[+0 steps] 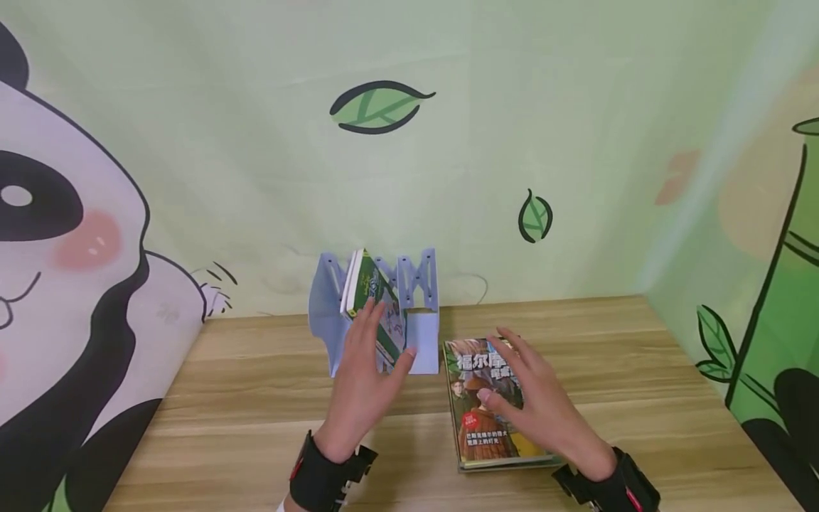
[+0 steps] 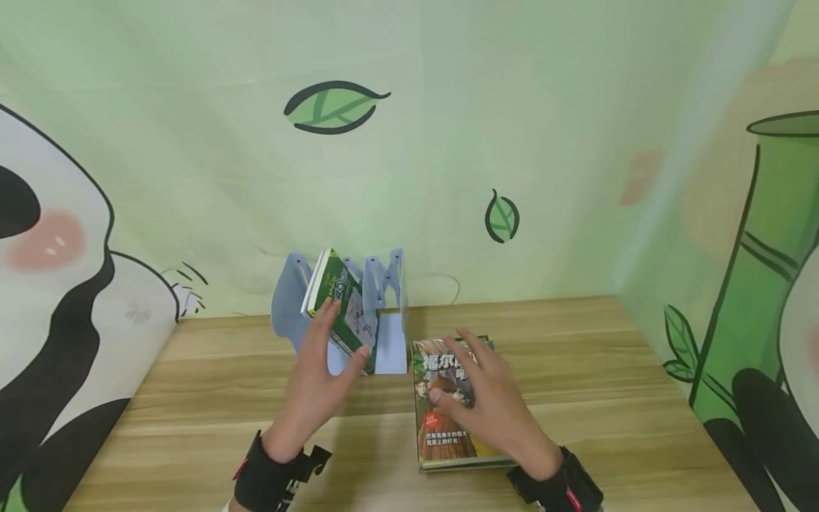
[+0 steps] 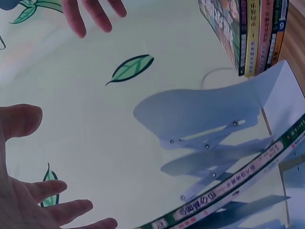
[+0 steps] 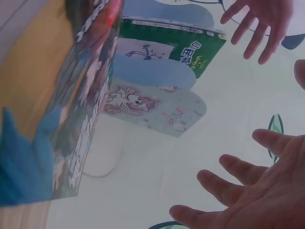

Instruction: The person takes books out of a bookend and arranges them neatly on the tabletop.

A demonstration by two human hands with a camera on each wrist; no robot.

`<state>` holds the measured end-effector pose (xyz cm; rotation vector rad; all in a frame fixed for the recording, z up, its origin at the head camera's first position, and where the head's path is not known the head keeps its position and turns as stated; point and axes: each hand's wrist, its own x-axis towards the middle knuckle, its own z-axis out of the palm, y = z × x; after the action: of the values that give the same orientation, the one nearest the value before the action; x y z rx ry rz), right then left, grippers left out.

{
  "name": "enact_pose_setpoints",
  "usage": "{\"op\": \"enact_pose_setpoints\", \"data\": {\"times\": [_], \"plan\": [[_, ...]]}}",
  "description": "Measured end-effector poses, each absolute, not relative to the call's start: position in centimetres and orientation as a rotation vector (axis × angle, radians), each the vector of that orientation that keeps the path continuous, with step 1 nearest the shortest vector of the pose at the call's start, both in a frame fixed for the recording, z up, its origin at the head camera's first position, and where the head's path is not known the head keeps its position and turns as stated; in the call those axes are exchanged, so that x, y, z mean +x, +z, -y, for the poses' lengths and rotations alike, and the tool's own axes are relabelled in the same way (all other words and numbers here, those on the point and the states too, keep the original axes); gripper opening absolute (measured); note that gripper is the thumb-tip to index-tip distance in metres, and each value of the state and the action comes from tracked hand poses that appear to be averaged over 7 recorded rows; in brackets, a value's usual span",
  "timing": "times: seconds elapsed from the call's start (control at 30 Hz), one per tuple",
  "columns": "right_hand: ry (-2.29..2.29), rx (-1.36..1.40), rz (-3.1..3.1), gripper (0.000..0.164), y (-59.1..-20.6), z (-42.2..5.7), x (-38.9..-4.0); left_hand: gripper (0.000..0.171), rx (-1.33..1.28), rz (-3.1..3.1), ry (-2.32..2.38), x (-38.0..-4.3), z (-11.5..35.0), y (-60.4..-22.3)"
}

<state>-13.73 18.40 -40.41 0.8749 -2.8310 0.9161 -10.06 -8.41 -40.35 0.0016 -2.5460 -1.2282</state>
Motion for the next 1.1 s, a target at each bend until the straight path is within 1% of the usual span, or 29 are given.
{"op": "enact_pose_setpoints", "data": {"times": [0.43, 0.8, 1.1], "plan": [[1.066, 0.921, 2.823, 0.074, -40.3, -16.5, -13.0, 0.076, 0.125, 2.443, -1.263, -11.1, 11.5, -40.7], [1.043, 0.933, 2.814, 0.070, -40.4, -16.5, -13.1, 0.075, 0.232, 2.364, -1.358, -12.4, 12.2, -41.8], [1.046, 0.916, 2.828, 0.071, -40.5, -16.7, -13.2, 0.075, 0.281, 2.371, -1.389, -13.0, 12.4, -42.8]]}}
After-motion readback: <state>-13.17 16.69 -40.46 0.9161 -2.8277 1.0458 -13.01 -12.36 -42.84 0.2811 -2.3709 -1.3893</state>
